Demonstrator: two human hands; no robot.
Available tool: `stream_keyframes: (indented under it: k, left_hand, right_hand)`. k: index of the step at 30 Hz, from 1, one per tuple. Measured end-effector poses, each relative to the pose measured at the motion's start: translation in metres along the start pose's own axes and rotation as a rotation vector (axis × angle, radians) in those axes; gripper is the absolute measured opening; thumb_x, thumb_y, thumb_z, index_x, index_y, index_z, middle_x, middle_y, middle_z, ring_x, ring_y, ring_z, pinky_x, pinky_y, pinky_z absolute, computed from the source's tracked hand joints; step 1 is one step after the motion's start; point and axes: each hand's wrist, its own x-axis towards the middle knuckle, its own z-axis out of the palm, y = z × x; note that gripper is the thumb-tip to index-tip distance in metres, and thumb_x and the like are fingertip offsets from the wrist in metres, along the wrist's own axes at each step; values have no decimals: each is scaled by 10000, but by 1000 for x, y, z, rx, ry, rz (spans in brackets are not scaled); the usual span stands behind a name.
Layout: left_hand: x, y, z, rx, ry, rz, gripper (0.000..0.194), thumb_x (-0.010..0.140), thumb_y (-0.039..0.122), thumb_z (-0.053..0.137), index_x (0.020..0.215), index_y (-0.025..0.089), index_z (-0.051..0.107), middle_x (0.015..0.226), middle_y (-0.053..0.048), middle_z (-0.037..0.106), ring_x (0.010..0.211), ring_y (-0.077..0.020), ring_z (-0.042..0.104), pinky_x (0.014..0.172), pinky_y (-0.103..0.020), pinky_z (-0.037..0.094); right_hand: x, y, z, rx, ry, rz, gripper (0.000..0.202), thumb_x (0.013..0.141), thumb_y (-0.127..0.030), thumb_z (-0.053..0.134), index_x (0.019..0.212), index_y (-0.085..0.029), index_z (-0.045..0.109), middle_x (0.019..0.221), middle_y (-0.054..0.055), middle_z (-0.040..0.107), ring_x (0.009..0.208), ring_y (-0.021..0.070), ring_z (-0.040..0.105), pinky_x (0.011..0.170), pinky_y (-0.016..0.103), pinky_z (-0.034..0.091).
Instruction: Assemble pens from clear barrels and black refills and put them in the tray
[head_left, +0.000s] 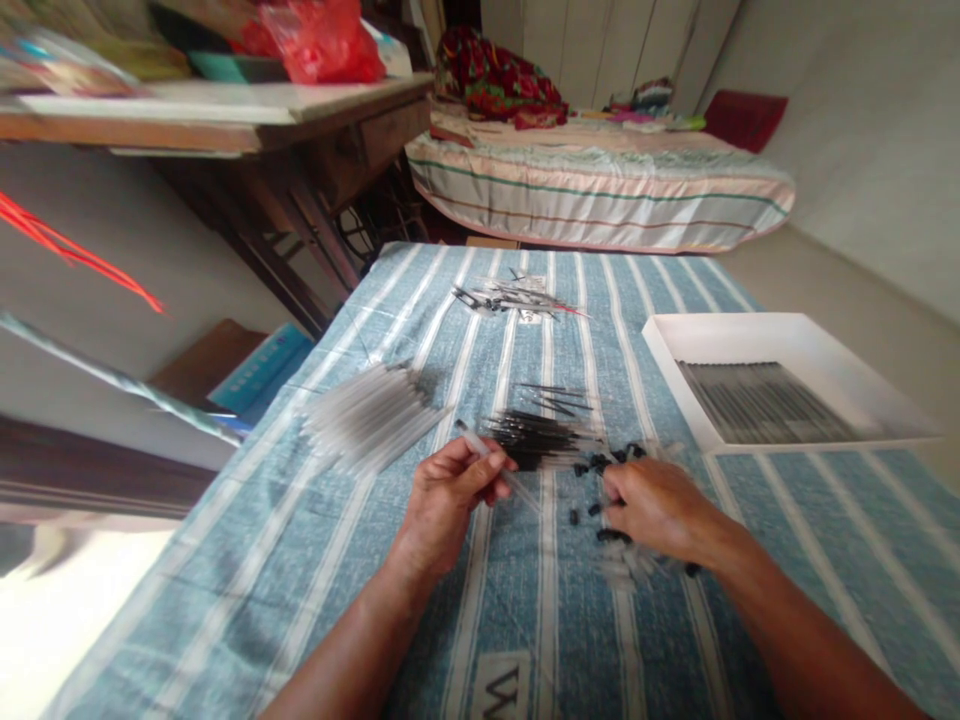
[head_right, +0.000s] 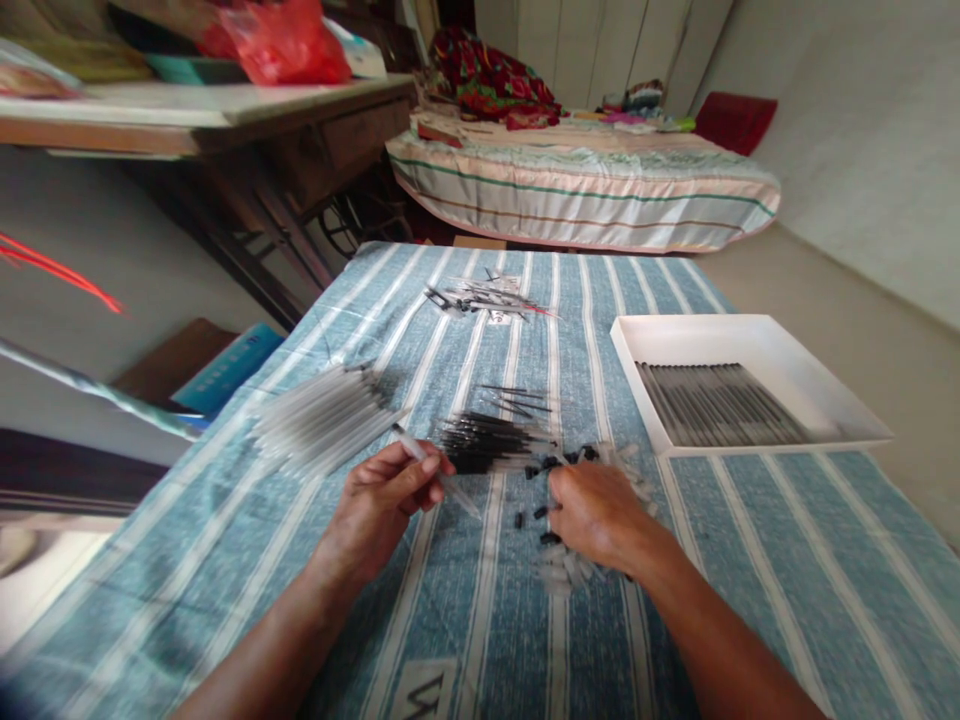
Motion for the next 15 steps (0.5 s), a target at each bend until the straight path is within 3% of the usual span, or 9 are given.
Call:
stream_keyframes:
  k: [2,5,8,15]
  left_hand:
    - [0,-1,0,-31,1,9,118,727,229,715,731,143,635,717,-19,692,513,-81,570,487,-181,406]
    - [0,-2,0,-76,0,22,113,732,225,714,745,150,630,733,-23,701,529,-89,581,502,-188,424]
    - [0,-3,0,-100,1,32,100,743,216,706,753,152,629,743,-29,708,533,-88,584,502,-187,427]
    - [-1,-4,0,-114,-16,35,91,760,203,694,771,150,621,750,-30,710,535,-84,591,494,-175,431]
  right_hand:
    - [-1,1,-2,50,92,11,70,729,-184,573,699,-183,636,615,25,649,595,166,584,523,247,227]
    - [-3,-4,-4,192,192,-96,66,741,-167,548,699,-186,596,605,-6,606,576,132,544,549,228,279]
    - [-7,-15,1,343,195,-230,87,741,-136,528,673,-183,555,578,-30,545,535,99,489,535,205,296]
    - [-7,-31,14,599,281,-382,122,759,-108,502,666,-174,543,571,-39,484,527,81,455,527,185,319]
